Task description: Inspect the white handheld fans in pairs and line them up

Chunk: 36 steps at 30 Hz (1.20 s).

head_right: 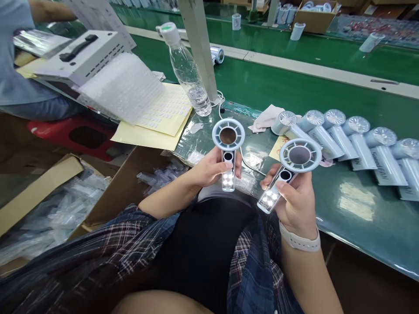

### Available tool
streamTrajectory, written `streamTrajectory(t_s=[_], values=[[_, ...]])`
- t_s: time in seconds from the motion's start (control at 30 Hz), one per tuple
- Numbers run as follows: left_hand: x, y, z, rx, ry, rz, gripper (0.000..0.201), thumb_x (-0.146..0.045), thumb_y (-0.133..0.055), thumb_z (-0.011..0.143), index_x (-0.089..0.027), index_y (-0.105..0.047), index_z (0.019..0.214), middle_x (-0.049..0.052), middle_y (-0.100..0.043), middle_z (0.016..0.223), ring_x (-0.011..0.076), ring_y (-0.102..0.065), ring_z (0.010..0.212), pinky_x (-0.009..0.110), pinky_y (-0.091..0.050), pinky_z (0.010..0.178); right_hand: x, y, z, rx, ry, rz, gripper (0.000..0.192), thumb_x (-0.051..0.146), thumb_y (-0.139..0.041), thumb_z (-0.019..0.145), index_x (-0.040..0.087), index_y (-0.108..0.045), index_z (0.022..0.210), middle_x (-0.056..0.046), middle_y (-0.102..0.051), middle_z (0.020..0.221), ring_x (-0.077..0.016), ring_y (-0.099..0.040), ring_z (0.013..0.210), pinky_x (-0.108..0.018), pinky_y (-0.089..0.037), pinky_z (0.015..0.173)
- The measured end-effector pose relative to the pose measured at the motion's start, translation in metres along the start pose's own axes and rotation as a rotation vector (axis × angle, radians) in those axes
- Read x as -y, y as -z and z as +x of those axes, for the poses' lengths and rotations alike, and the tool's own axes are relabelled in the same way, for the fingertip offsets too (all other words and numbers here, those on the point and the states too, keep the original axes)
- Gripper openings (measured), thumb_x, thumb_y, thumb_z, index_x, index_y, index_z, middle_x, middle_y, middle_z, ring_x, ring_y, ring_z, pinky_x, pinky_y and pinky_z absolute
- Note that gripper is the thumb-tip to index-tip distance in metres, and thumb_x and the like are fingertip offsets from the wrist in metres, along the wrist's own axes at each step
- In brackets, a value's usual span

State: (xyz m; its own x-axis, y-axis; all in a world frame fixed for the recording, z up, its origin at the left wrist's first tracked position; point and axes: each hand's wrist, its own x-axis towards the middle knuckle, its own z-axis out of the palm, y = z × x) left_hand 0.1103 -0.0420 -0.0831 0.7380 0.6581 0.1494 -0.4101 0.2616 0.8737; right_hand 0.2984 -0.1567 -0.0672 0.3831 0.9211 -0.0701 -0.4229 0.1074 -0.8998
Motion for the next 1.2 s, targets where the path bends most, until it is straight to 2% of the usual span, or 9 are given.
streamTrajectory(t_s=[0.13, 0.23, 0.3, 0.4, 0.47, 0.67, 0.87, 1.07, 1.2], values=[[0.006, 0.003, -0.001, 0.036, 0.119, -0.135, 0.054, -0.053, -0.086, 0.075, -0.02, -0.058, 0.108, 0.0, -0.061, 0.083, 0.0123, -0.059, 0.061, 0.03, -0.048, 0.059, -0.002, -0.003, 0.002, -0.104, -0.043, -0.091, 0.062, 0.021, -0.089, 0.069, 0.035, -0.063, 0.124, 0.001, -0.073, 0.093, -0.0224, -0.071, 0.077, -0.042, -0.065, 0.072], [0.014, 0.004, 0.0, 0.103, 0.232, -0.257, 0.067, -0.078, -0.075, 0.074, -0.02, -0.066, 0.107, 0.002, -0.062, 0.079, 0.0086, -0.043, 0.048, 0.028, -0.037, 0.047, 0.0, -0.008, -0.001, -0.061, -0.089, -0.071, 0.067, 0.021, -0.085, 0.073, 0.039, -0.063, 0.133, -0.001, -0.074, 0.107, -0.0278, -0.074, 0.098, -0.049, -0.067, 0.086], [0.019, 0.003, 0.002, 0.104, 0.3, -0.342, 0.078, -0.088, -0.068, 0.071, -0.02, -0.069, 0.109, 0.007, -0.068, 0.086, 0.0091, -0.041, 0.049, 0.027, -0.033, 0.044, 0.003, -0.011, -0.006, -0.036, -0.101, -0.071, 0.071, 0.018, -0.084, 0.075, 0.042, -0.062, 0.139, -0.002, -0.074, 0.113, -0.0293, -0.073, 0.11, -0.05, -0.067, 0.092], [0.022, -0.002, 0.006, 0.064, 0.372, -0.482, 0.093, -0.098, -0.061, 0.067, -0.018, -0.07, 0.114, 0.011, -0.069, 0.095, 0.0147, -0.051, 0.061, 0.029, -0.04, 0.048, 0.009, -0.014, -0.015, -0.005, -0.153, -0.098, 0.075, 0.023, -0.085, 0.078, 0.044, -0.06, 0.146, -0.005, -0.075, 0.116, -0.0327, -0.073, 0.112, -0.052, -0.069, 0.087], [0.02, -0.007, 0.008, 0.035, 0.387, -0.563, 0.099, -0.101, -0.054, 0.07, -0.016, -0.071, 0.116, 0.01, -0.066, 0.092, 0.0169, -0.054, 0.067, 0.032, -0.047, 0.055, 0.013, -0.016, -0.02, -0.004, -0.157, -0.13, 0.08, 0.026, -0.086, 0.079, 0.047, -0.057, 0.15, -0.006, -0.075, 0.123, -0.0345, -0.073, 0.114, -0.052, -0.071, 0.08], [0.007, -0.013, 0.01, 0.007, 0.337, -0.655, 0.098, -0.099, -0.051, 0.076, -0.011, -0.074, 0.114, 0.001, -0.05, 0.074, 0.0141, -0.048, 0.061, 0.031, -0.049, 0.056, 0.021, -0.023, -0.027, -0.029, -0.097, -0.18, 0.094, 0.024, -0.087, 0.075, 0.051, -0.049, 0.157, -0.006, -0.067, 0.144, -0.0334, -0.069, 0.126, -0.048, -0.071, 0.087], [0.01, -0.01, 0.003, -0.034, 0.308, -0.302, 0.094, -0.101, -0.062, 0.064, -0.012, -0.068, 0.092, 0.008, -0.067, 0.073, 0.0196, -0.064, 0.062, 0.035, -0.058, 0.058, 0.014, -0.022, -0.025, -0.074, -0.069, -0.168, 0.088, 0.026, -0.089, 0.071, 0.054, -0.056, 0.148, -0.005, -0.071, 0.135, -0.0371, -0.068, 0.123, -0.054, -0.071, 0.077], [0.01, -0.03, -0.004, -0.277, 0.019, -0.025, 0.083, -0.087, -0.066, 0.08, -0.023, -0.047, 0.129, 0.002, -0.07, 0.091, 0.0177, -0.067, 0.073, 0.032, -0.055, 0.067, -0.001, -0.027, -0.025, -0.044, -0.036, -0.107, 0.079, 0.028, -0.088, 0.079, 0.046, -0.056, 0.148, -0.004, -0.069, 0.135, -0.0336, -0.066, 0.129, -0.051, -0.067, 0.092], [0.013, -0.043, 0.0, -0.352, -0.175, 0.143, 0.085, -0.088, -0.064, 0.081, -0.024, -0.046, 0.134, 0.009, -0.063, 0.122, 0.0233, -0.062, 0.108, 0.035, -0.053, 0.09, -0.012, -0.033, -0.028, 0.062, 0.018, -0.092, 0.082, 0.043, -0.087, 0.083, 0.042, -0.048, 0.155, -0.006, -0.063, 0.145, -0.0321, -0.064, 0.133, -0.049, -0.064, 0.101]])
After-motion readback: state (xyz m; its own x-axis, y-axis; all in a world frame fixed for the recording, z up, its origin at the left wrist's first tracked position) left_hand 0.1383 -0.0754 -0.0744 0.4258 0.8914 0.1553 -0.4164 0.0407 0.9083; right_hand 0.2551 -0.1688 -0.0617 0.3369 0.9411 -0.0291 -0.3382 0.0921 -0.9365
